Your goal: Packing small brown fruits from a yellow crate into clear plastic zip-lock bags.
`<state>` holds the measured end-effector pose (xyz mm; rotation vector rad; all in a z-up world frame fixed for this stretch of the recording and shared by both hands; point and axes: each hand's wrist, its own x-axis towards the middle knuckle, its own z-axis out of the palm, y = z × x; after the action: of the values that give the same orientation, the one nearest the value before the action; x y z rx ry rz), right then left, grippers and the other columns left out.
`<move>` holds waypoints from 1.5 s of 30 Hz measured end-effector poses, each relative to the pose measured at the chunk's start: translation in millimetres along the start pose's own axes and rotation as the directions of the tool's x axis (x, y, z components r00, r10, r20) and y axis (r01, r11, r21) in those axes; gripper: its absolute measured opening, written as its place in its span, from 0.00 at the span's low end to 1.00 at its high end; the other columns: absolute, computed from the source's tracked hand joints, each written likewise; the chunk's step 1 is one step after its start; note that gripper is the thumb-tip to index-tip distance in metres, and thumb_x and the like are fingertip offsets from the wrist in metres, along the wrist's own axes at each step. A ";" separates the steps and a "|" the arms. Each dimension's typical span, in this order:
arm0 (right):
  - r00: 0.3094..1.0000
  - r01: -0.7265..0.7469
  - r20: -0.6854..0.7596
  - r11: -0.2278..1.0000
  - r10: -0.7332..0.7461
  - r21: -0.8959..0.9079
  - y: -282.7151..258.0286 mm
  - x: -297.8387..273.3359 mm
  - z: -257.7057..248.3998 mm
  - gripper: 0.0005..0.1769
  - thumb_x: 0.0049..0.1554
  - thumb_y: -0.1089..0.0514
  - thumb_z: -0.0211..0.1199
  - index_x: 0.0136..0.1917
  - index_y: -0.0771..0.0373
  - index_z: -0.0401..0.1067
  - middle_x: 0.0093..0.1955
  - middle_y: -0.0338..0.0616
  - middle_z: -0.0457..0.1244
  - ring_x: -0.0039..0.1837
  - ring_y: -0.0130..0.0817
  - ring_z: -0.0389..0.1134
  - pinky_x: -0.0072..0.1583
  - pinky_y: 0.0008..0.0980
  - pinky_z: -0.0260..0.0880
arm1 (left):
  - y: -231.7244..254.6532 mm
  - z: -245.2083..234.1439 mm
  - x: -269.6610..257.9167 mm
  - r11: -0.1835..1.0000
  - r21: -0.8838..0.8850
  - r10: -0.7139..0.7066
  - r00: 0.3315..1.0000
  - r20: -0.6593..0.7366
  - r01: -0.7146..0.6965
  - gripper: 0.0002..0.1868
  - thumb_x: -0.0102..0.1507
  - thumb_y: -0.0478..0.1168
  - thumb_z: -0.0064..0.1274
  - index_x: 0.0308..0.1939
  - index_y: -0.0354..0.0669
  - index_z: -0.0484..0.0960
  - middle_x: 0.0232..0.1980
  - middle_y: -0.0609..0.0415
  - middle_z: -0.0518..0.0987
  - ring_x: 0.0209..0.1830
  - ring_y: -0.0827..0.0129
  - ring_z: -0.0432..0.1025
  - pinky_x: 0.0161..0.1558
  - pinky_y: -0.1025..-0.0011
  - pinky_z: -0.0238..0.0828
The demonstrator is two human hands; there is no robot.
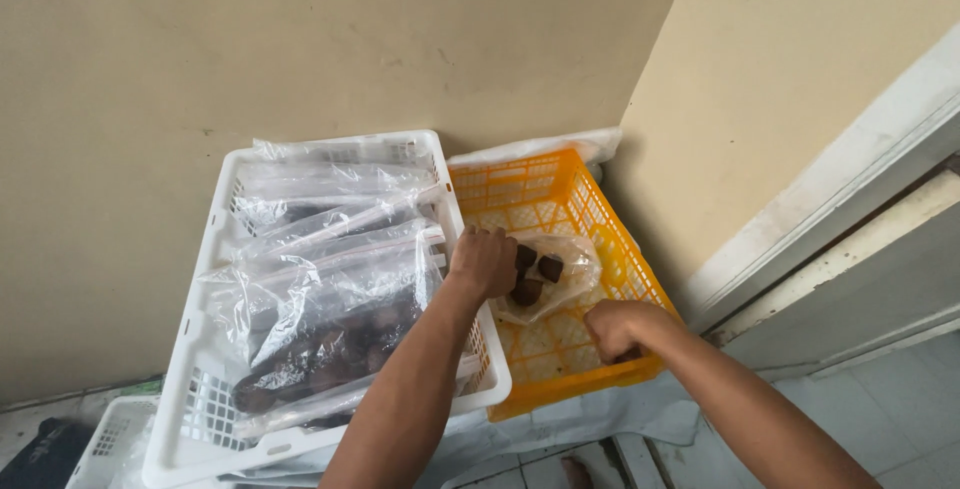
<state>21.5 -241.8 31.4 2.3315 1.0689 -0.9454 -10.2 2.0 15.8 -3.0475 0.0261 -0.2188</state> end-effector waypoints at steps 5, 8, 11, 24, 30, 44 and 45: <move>0.984 0.100 -0.164 0.981 -0.072 0.166 8.6 18.3 -22.2 0.21 0.50 0.49 0.64 0.53 0.61 0.80 0.54 0.55 0.72 0.61 0.55 0.72 0.61 0.48 0.73 | 0.3 -3.0 -2.1 1.000 0.002 0.008 0.999 0.031 -0.008 0.17 0.56 0.45 0.42 0.42 0.53 0.84 0.46 0.55 0.82 0.46 0.55 0.80 0.52 0.57 0.62; 0.935 0.197 -0.346 0.928 -0.080 0.317 2.9 15.6 -42.1 0.22 0.58 0.51 0.56 0.57 0.66 0.79 0.58 0.64 0.70 0.64 0.63 0.69 0.65 0.55 0.69 | 0.2 -4.7 -3.0 1.000 0.006 0.010 0.999 0.035 -0.010 0.17 0.56 0.45 0.41 0.42 0.53 0.84 0.46 0.55 0.82 0.46 0.55 0.80 0.52 0.57 0.61; 0.862 0.230 -0.506 0.865 0.033 0.447 5.3 33.0 -51.7 0.21 0.60 0.49 0.56 0.57 0.64 0.80 0.59 0.62 0.70 0.65 0.61 0.69 0.67 0.54 0.69 | 0.3 -2.9 -1.9 1.000 0.000 0.010 0.999 0.037 -0.010 0.17 0.56 0.44 0.41 0.42 0.53 0.84 0.46 0.55 0.82 0.46 0.54 0.80 0.51 0.57 0.61; 0.554 0.278 -0.694 0.684 0.459 0.674 38.1 130.2 -17.6 0.22 0.45 0.43 0.78 0.52 0.51 0.81 0.50 0.41 0.72 0.58 0.43 0.74 0.59 0.41 0.75 | -0.3 4.4 0.7 1.000 0.023 0.013 0.998 0.066 -0.015 0.19 0.55 0.45 0.41 0.45 0.55 0.83 0.46 0.56 0.82 0.48 0.56 0.80 0.52 0.58 0.61; 0.336 0.391 -0.813 0.715 0.475 0.580 42.6 120.7 -26.8 0.10 0.50 0.52 0.74 0.44 0.56 0.79 0.39 0.43 0.68 0.46 0.42 0.74 0.48 0.38 0.75 | -2.1 11.3 2.6 1.000 0.000 -0.007 1.000 0.028 0.007 0.18 0.57 0.49 0.44 0.48 0.57 0.81 0.42 0.54 0.85 0.46 0.53 0.80 0.54 0.56 0.59; 0.792 -0.012 -0.453 0.752 0.409 0.659 25.9 53.6 -38.5 0.41 0.53 0.48 0.66 0.74 0.61 0.54 0.69 0.61 0.59 0.74 0.60 0.62 0.70 0.59 0.64 | 9.3 -5.8 -2.4 0.982 0.177 -0.107 0.973 0.203 0.071 0.19 0.60 0.43 0.37 0.42 0.59 0.86 0.40 0.65 0.86 0.43 0.64 0.79 0.49 0.64 0.53; 0.819 -0.036 -0.407 0.745 0.404 0.666 24.2 47.8 -40.9 0.45 0.53 0.45 0.68 0.75 0.63 0.52 0.68 0.64 0.61 0.74 0.61 0.62 0.71 0.59 0.63 | 14.6 -18.3 -5.1 0.975 0.202 -0.149 0.952 0.269 0.095 0.22 0.62 0.42 0.33 0.44 0.59 0.87 0.44 0.67 0.87 0.47 0.65 0.78 0.52 0.63 0.53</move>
<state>79.9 -208.5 27.0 3.3519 0.6361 -0.6217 -18.0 -14.0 31.8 -2.8626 -0.1924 0.1978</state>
